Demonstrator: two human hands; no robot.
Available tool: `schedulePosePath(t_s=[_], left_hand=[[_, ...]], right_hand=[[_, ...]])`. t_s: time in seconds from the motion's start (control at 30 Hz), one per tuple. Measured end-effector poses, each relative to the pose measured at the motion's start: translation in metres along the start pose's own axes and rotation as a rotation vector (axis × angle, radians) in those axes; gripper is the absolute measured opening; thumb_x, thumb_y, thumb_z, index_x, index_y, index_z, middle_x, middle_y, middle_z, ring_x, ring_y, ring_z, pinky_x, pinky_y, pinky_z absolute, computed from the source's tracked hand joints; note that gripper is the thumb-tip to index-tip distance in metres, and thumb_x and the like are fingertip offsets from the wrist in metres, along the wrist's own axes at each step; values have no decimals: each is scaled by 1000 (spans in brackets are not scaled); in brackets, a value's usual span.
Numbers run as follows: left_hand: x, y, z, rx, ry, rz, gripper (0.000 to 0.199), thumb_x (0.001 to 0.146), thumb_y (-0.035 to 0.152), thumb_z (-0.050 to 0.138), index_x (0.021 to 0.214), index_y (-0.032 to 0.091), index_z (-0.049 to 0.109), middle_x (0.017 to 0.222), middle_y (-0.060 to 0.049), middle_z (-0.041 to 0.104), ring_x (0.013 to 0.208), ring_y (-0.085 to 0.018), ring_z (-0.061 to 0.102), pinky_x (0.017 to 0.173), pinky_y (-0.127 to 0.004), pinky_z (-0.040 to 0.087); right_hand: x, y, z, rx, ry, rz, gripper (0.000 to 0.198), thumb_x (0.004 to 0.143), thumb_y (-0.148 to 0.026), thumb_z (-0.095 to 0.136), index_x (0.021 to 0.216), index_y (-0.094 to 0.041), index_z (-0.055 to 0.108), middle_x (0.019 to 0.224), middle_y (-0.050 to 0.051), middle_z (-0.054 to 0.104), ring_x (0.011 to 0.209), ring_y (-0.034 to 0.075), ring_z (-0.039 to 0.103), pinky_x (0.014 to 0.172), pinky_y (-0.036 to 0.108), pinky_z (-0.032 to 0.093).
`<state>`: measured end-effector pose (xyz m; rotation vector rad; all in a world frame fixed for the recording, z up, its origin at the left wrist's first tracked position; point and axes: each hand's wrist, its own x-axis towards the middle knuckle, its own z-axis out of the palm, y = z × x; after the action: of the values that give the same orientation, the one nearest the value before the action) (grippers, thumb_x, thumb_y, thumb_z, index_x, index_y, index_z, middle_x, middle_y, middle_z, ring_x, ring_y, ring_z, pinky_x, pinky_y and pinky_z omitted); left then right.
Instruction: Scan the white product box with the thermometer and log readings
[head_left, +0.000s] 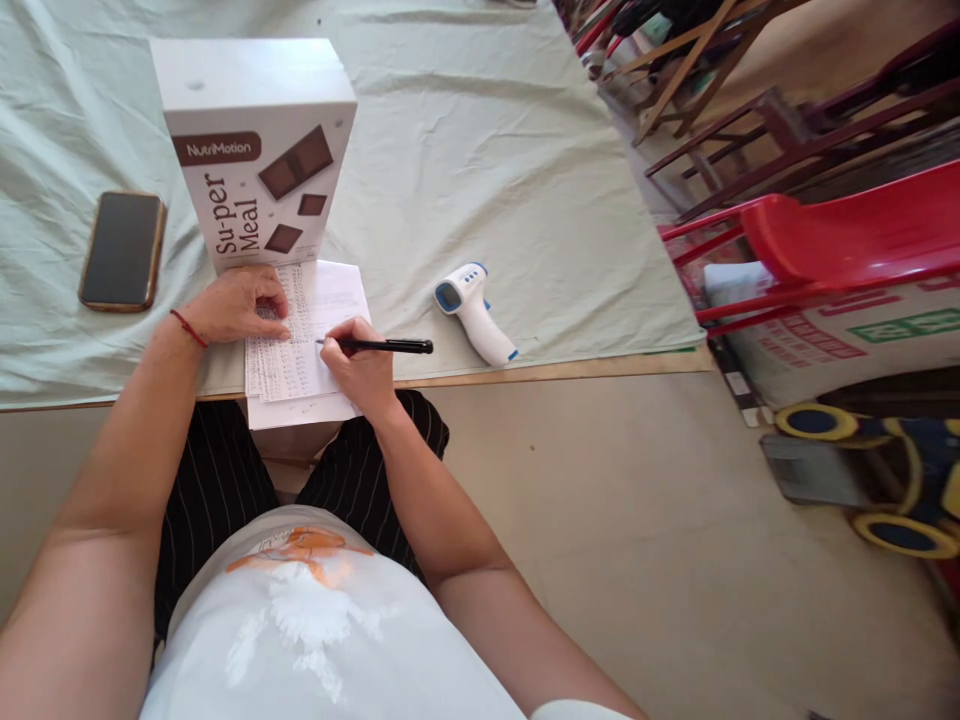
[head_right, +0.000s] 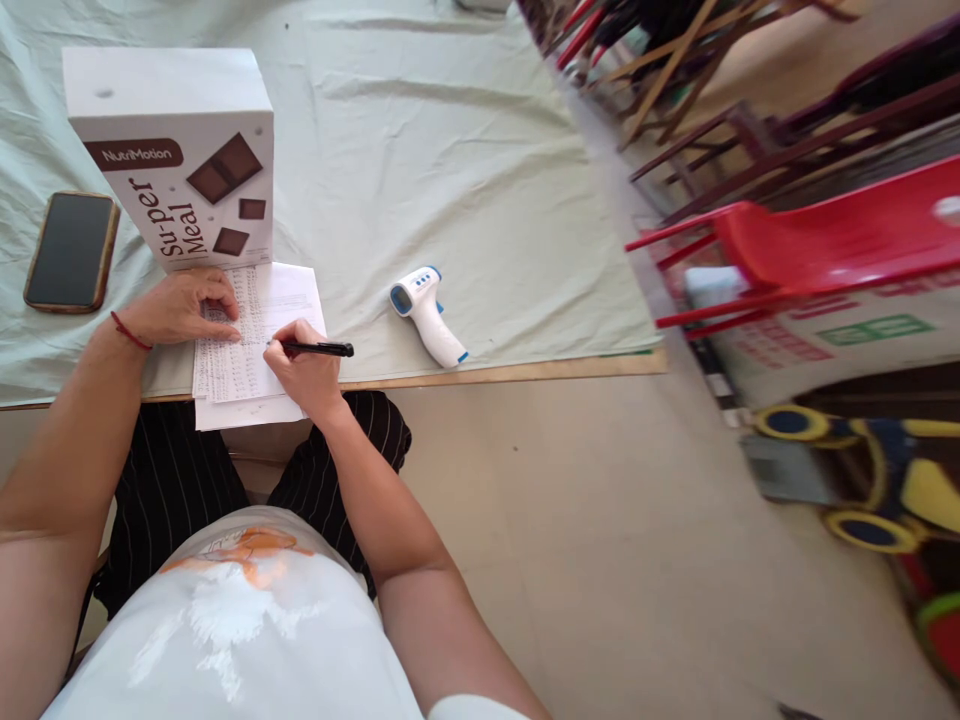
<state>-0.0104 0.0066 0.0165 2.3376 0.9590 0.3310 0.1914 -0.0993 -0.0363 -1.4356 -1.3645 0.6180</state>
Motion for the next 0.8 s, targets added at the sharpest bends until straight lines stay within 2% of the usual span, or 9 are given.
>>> schedulePosePath(t_s=[0.17,0.23,0.3,0.37,0.47,0.53,0.67,0.73,0.8], left_hand=[[-1,3,1,-33,25,22,31,77,52,73,77,20,70,87,-3,66,83,-19,60,81,-34,47],[-4,5,-1,-78,110,51,33,80,54,70,74,22,66,84,-3,65,77,-17,57,74,-34,46],[-7,5,-4,-116,298,75,39,86,58,64,70,23,60,83,-2,63,73,-16,54,69,-35,45],[-10,2,-7,-94,579,49,48,92,63,55,69,22,49,79,0,57,72,-13,49,72,-35,45],[-12,-6,-12,27,974,-163,51,97,64,50,74,22,33,76,3,42,76,-11,43,79,-34,44],[-11,-11,-13,53,1077,-327,49,96,63,57,82,23,32,81,4,39,77,-11,41,78,-33,42],[-7,-18,-13,8,862,-412,53,95,66,64,113,19,44,110,3,52,113,-12,44,90,-34,36],[-3,-26,-12,-59,752,-348,64,94,69,66,126,18,44,130,2,53,136,-19,30,100,-37,31],[1,-38,-10,-149,620,-220,72,92,74,66,132,18,42,142,-1,51,145,-23,20,108,-39,30]], right_hand=[[0,1,0,5,-2,-7,6,75,-26,56,70,-26,54,61,-5,58,59,14,55,67,31,52],[0,2,1,6,2,-15,6,76,-26,55,70,-26,54,61,-5,58,58,13,54,66,31,52],[0,2,1,14,8,-26,6,77,-27,55,71,-26,55,62,-5,57,58,13,54,64,30,51],[0,2,1,18,9,-31,7,78,-27,54,71,-26,55,63,-4,57,59,13,54,63,30,51],[0,2,0,39,7,-29,10,83,-29,55,74,-26,56,65,-4,58,61,14,55,64,30,53],[0,3,-1,80,25,-36,12,89,-33,55,82,-25,60,71,-2,62,65,14,58,68,30,55],[3,11,-1,80,82,-124,16,97,-35,53,102,-25,65,94,4,69,87,19,67,86,37,59],[6,18,-2,21,61,-190,24,98,-27,50,116,-26,65,106,8,69,99,21,67,94,40,59],[12,25,-7,-69,-13,-240,42,94,-16,46,131,-26,63,116,10,67,107,23,66,99,43,58]])
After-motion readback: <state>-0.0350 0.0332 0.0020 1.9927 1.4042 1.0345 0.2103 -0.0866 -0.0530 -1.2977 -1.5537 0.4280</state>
